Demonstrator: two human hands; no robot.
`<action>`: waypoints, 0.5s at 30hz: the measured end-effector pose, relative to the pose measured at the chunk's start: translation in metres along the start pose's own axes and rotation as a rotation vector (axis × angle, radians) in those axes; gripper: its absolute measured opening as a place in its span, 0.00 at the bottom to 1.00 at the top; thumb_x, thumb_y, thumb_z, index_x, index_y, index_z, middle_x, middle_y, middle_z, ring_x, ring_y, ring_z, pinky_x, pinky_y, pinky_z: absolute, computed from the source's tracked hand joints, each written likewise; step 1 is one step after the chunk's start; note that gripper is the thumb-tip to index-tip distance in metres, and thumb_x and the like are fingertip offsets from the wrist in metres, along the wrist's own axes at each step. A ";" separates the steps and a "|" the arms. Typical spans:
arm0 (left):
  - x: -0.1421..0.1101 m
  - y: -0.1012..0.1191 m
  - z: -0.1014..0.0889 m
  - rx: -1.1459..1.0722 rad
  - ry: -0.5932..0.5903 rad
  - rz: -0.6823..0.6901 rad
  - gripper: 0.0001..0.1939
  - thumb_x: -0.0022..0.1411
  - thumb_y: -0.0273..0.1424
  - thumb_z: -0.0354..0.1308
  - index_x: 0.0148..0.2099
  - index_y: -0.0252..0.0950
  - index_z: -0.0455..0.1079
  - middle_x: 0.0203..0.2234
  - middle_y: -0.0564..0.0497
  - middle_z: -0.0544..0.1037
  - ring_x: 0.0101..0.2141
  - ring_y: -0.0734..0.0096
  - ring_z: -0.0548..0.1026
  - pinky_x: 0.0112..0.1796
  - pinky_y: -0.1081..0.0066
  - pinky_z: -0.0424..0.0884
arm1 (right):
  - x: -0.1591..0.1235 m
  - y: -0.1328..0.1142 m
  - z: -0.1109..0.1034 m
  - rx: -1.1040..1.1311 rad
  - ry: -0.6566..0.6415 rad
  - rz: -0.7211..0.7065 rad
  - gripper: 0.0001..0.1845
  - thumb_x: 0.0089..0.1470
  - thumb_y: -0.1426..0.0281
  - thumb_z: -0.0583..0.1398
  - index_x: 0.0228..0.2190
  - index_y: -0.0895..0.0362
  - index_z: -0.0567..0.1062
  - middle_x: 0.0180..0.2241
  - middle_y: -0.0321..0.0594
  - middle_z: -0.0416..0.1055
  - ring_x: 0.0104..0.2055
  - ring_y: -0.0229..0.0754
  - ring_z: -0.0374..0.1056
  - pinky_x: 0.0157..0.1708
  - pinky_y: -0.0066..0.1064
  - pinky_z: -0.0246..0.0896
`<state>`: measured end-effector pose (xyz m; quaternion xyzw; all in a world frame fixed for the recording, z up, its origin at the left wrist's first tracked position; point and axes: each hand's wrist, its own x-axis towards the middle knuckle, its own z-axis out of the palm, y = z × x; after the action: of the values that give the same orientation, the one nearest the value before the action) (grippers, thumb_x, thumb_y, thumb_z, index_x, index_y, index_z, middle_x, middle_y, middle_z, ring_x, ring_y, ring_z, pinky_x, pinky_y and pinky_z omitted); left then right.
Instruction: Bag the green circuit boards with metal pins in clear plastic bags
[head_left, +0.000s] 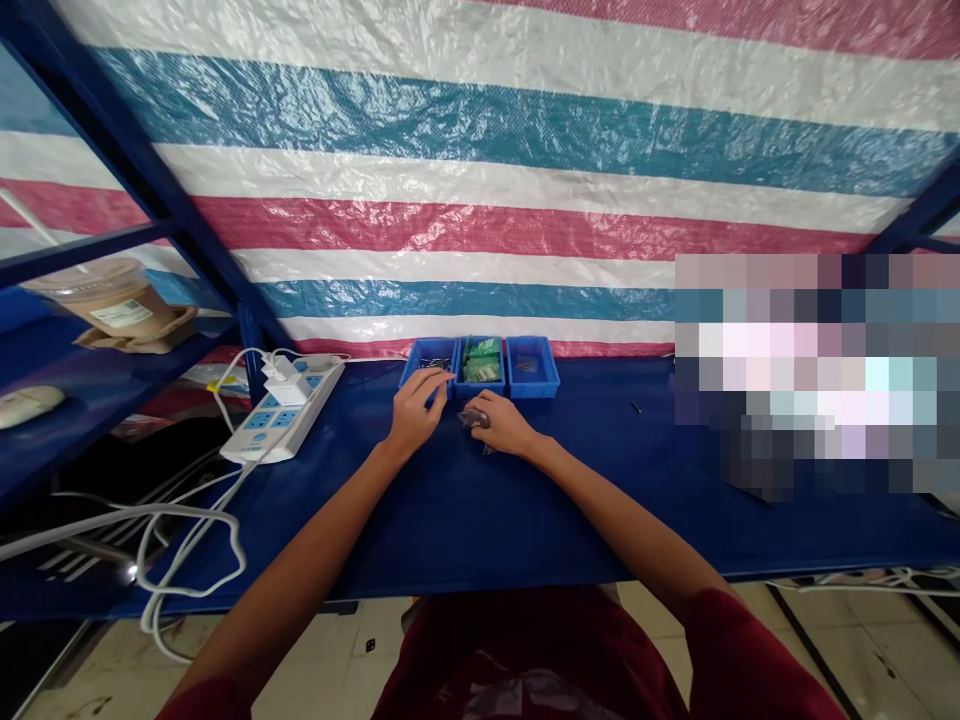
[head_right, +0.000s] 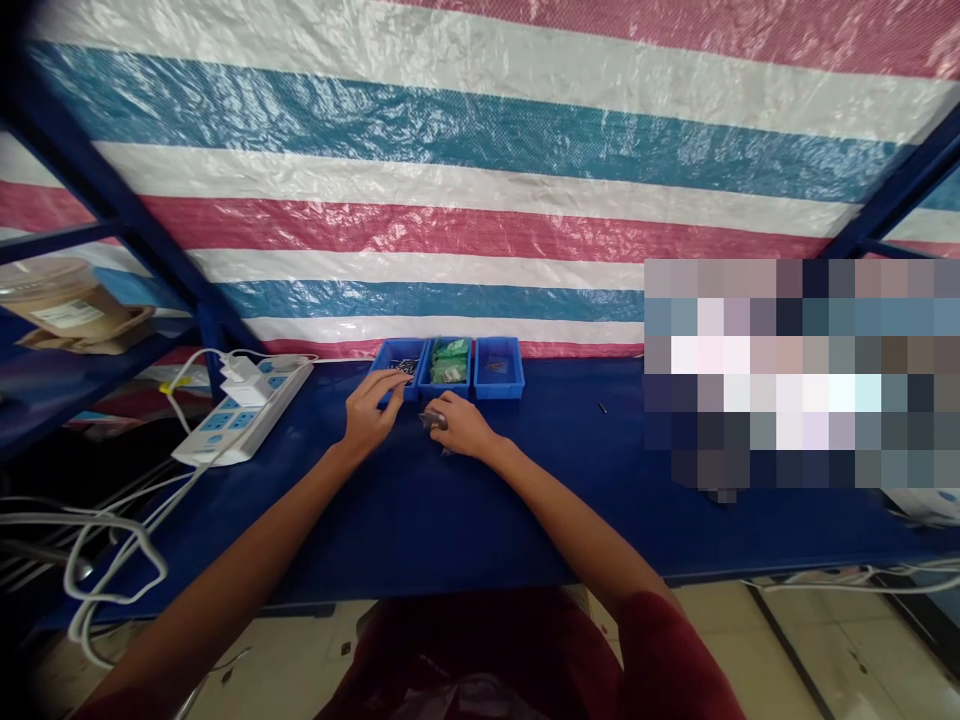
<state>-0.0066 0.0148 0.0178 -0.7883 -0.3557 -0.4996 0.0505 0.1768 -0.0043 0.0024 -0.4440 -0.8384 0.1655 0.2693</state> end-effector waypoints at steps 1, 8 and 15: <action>-0.001 0.000 0.001 -0.011 -0.018 0.007 0.11 0.67 0.28 0.49 0.43 0.36 0.73 0.39 0.46 0.77 0.42 0.67 0.75 0.46 0.66 0.71 | -0.002 0.001 0.002 -0.059 -0.015 -0.038 0.16 0.47 0.75 0.60 0.41 0.56 0.73 0.42 0.40 0.67 0.40 0.39 0.66 0.39 0.28 0.61; -0.002 -0.003 0.004 -0.083 -0.090 0.029 0.11 0.67 0.28 0.48 0.43 0.34 0.73 0.36 0.46 0.78 0.39 0.68 0.76 0.44 0.68 0.72 | -0.014 0.007 0.000 -0.341 -0.067 -0.225 0.23 0.53 0.71 0.61 0.51 0.59 0.68 0.51 0.50 0.64 0.51 0.49 0.60 0.51 0.41 0.58; -0.003 0.001 0.004 -0.110 -0.152 0.008 0.11 0.68 0.31 0.48 0.43 0.34 0.72 0.35 0.46 0.77 0.36 0.69 0.75 0.38 0.70 0.71 | -0.019 0.022 -0.007 -0.238 -0.023 -0.171 0.34 0.51 0.61 0.64 0.56 0.58 0.64 0.57 0.54 0.59 0.60 0.54 0.55 0.56 0.46 0.54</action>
<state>-0.0040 0.0144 0.0141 -0.8269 -0.3272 -0.4570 -0.0179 0.2044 -0.0081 -0.0087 -0.3977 -0.8899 0.0464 0.2184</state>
